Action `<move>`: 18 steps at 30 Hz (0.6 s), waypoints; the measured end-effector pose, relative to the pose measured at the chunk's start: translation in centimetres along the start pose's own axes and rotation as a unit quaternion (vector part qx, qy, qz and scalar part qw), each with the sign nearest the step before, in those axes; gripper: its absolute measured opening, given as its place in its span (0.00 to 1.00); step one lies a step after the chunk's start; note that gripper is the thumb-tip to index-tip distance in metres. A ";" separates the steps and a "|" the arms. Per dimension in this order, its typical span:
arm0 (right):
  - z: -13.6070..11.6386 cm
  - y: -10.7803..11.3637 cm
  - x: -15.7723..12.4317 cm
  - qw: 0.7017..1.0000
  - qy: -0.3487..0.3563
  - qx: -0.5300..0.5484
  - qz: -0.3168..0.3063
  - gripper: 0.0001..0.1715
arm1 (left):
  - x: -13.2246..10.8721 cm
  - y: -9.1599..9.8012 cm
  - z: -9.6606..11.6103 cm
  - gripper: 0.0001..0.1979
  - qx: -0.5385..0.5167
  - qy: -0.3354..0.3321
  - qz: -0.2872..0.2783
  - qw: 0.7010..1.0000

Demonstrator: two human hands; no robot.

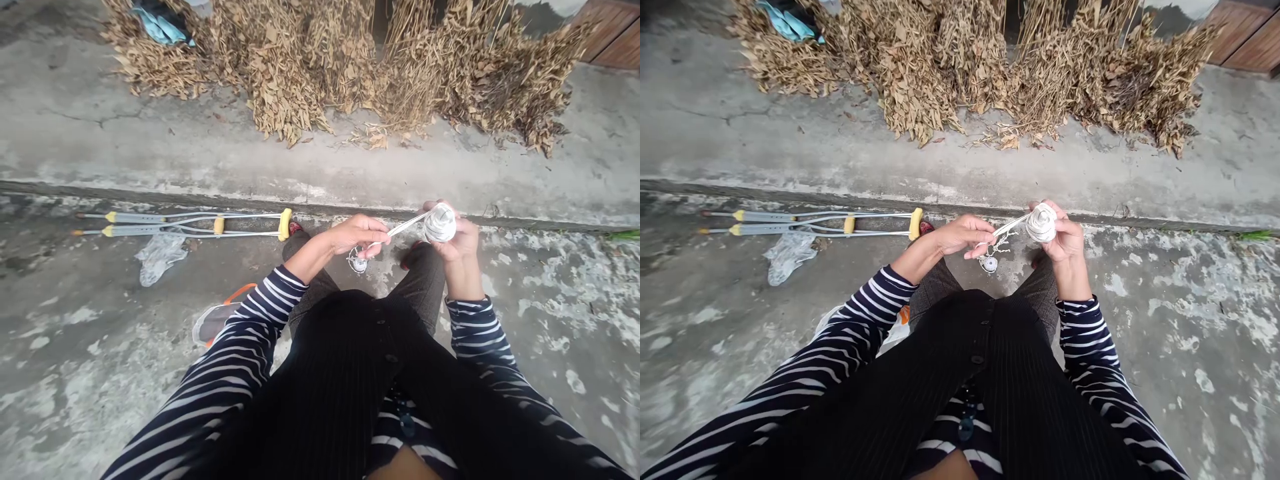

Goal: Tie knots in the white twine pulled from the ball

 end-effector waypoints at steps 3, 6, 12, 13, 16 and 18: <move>0.0 -0.3 -0.2 1.000 0.008 -0.012 -0.013 0.23 | 0.5 0.4 -0.3 0.19 -0.036 -0.019 0.029 0.999; -0.2 -1.0 -0.7 0.999 0.002 -0.028 -0.031 0.26 | 1.1 1.4 -1.1 0.18 -0.078 -0.014 0.043 0.996; -1.8 -3.1 -2.7 0.976 0.068 -0.204 -0.038 0.23 | 1.4 2.0 -3.6 0.16 -0.088 0.062 -0.044 0.993; -2.0 -3.4 -3.1 0.966 0.072 -0.243 -0.048 0.22 | 1.3 1.9 -3.8 0.17 -0.078 0.079 -0.066 0.992; -2.4 -4.2 -3.9 0.941 0.081 -0.319 -0.077 0.18 | 1.5 1.1 -3.8 0.20 -0.047 0.113 -0.125 0.985; -2.3 -4.4 -4.2 0.930 0.089 -0.348 -0.077 0.20 | 1.8 0.1 -3.4 0.22 -0.033 0.127 -0.164 0.978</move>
Point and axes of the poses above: each hand's wrist, its own x-axis towards the middle knuckle, its own y-axis out of the back of the hand, z = x × y, the point moved 2 cm from there along x, towards the middle knuckle, and after that the axes turned 9 degrees about -y, right-handed, at the moved point
